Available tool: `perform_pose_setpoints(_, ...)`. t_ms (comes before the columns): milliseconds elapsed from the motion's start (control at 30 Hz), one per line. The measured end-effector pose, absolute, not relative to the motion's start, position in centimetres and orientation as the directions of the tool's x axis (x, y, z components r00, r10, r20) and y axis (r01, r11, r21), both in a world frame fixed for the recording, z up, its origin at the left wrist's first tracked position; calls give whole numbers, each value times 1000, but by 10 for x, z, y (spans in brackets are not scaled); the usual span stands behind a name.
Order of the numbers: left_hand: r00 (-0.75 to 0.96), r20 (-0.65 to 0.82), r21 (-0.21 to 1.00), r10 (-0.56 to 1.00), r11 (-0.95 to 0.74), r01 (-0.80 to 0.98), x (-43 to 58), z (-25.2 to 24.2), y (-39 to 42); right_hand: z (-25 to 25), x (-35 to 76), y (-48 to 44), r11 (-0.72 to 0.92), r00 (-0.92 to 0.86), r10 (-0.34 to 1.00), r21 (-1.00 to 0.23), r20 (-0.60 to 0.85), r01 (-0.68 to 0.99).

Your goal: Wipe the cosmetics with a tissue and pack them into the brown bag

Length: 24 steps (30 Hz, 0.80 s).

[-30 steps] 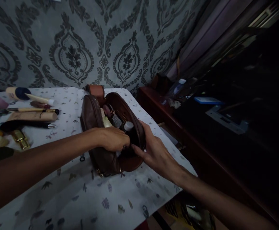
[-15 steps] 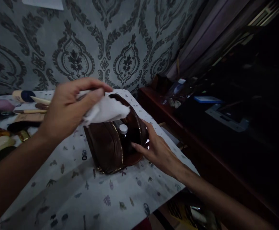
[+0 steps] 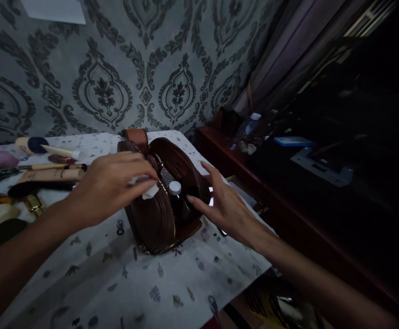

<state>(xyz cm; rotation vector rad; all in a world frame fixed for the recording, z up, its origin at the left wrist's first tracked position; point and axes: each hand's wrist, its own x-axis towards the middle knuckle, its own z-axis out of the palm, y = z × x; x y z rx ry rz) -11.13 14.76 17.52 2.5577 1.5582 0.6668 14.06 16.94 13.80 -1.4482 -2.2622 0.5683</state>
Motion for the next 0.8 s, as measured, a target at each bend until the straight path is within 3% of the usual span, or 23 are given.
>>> perform_pose_setpoints(100, 535, 74, 40, 842, -539, 842, -85, 185, 171, 139, 135, 169, 323, -370, 929, -481, -3, 815)
perform_pose_setpoints(200, 568, -66, -64, 821, -571, 818, -65, 183, 190, 137, 133, 167, 294, -357, 933, -478, -44, 828)
perform_pose_setpoints(633, 583, -192, -3, 789, -595, 804, -48, 147, 214, 134, 138, 169, 353, -416, 909, -529, 1, 771)
perform_pose_setpoints(800, 625, -145, 138, 767, -610, 781, -57, 158, 221, 134, 140, 170, 383, -440, 898, -537, 24, 752)
